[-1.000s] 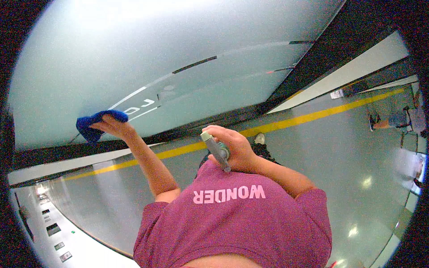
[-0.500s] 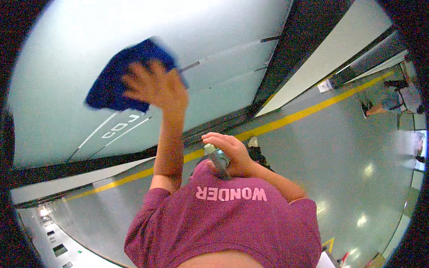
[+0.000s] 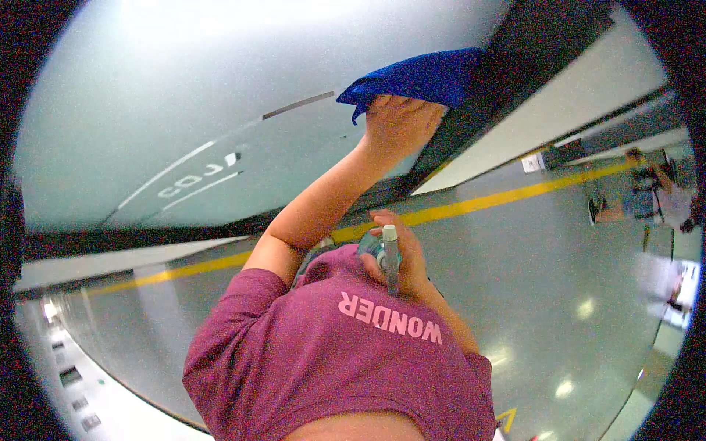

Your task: Cleaning a glass partition using a spray bottle and a cloth.

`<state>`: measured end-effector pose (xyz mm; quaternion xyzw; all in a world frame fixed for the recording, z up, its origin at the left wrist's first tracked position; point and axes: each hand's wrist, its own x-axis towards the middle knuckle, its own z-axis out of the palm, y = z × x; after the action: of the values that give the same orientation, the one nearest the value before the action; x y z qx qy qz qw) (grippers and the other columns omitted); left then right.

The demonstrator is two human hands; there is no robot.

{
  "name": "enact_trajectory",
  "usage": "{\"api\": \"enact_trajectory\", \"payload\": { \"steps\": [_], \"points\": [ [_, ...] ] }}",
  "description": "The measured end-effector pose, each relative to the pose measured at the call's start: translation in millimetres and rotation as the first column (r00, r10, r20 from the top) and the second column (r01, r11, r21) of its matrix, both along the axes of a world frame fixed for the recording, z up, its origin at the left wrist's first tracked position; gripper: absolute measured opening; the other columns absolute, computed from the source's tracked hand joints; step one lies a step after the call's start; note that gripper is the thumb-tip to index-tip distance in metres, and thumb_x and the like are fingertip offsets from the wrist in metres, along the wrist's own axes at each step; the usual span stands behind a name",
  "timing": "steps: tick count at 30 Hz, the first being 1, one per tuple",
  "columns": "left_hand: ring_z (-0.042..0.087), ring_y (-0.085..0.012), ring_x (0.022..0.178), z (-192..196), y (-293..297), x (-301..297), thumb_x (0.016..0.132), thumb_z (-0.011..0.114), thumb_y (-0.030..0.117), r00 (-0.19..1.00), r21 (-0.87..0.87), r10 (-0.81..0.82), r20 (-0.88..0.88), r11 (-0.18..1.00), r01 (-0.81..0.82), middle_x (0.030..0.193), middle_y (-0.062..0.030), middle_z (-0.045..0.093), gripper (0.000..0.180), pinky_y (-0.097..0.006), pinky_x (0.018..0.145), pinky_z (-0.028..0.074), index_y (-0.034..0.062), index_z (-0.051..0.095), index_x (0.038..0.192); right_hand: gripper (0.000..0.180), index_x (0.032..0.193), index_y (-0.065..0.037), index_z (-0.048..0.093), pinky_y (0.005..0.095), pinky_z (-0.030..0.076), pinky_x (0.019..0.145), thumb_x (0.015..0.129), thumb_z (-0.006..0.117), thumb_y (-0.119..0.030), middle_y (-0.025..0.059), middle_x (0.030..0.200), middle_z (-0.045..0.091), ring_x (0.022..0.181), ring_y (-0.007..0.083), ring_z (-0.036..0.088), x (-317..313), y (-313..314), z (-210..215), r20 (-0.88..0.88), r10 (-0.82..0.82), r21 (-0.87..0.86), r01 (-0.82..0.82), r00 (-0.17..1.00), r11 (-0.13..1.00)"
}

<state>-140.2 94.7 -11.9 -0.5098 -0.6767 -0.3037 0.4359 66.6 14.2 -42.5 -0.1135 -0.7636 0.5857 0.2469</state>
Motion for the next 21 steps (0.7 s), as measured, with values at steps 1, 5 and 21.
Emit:
{"api": "enact_trajectory", "payload": {
  "steps": [1, 5, 21],
  "points": [
    [0.048, -0.0172, 0.118, 2.9, -10.1, -2.8, 0.078, 0.063, 0.03, 0.998, -0.01, -0.044, 0.043, 0.999, 0.045, 0.12, 0.0024, 0.059, 0.027, -0.042, 0.103, 0.029, 0.0248, 0.068, 0.105, 0.061, 0.122, -0.009, 0.052, 0.0349, 0.052, 0.082, 0.068, 0.08, -0.016, 0.015, 0.127, 0.057, 0.096, 0.0255, 0.065, -3.0, 0.5, 1.2, 0.013, 0.021, -0.028, -0.021, 1.0, 0.999],
    [0.054, -0.0217, 0.109, 21.0, -68.1, -20.9, 0.078, 0.067, 0.039, 0.97, 0.039, 0.24, -0.038, 0.97, -0.239, 0.111, 0.0017, 0.064, 0.033, -0.044, 0.091, 0.039, 0.0299, 0.068, 0.11, 0.056, 0.119, -0.006, 0.053, 0.0371, 0.051, 0.085, 0.07, 0.079, -0.017, 0.0174, 0.125, 0.058, 0.101, 0.0278, 0.063, -22.4, -7.9, 1.2, -0.004, 0.133, 0.115, -0.131, 0.991, 0.985],
    [0.009, -0.051, 0.142, -16.7, -344.3, -146.0, 0.101, 0.033, 0.038, 0.696, 0.187, 0.577, 0.428, 0.696, -0.693, 0.153, -0.0338, 0.011, 0.064, -0.059, 0.112, 0.004, -0.004, 0.023, 0.147, 0.055, 0.12, -0.006, 0.056, 0.0401, 0.048, 0.091, 0.075, 0.077, -0.029, 0.0175, 0.122, 0.061, 0.107, 0.0325, 0.061, -99.9, -55.9, 7.7, -0.043, 0.468, 0.339, -0.428, 0.883, 0.838]
  ]
}}
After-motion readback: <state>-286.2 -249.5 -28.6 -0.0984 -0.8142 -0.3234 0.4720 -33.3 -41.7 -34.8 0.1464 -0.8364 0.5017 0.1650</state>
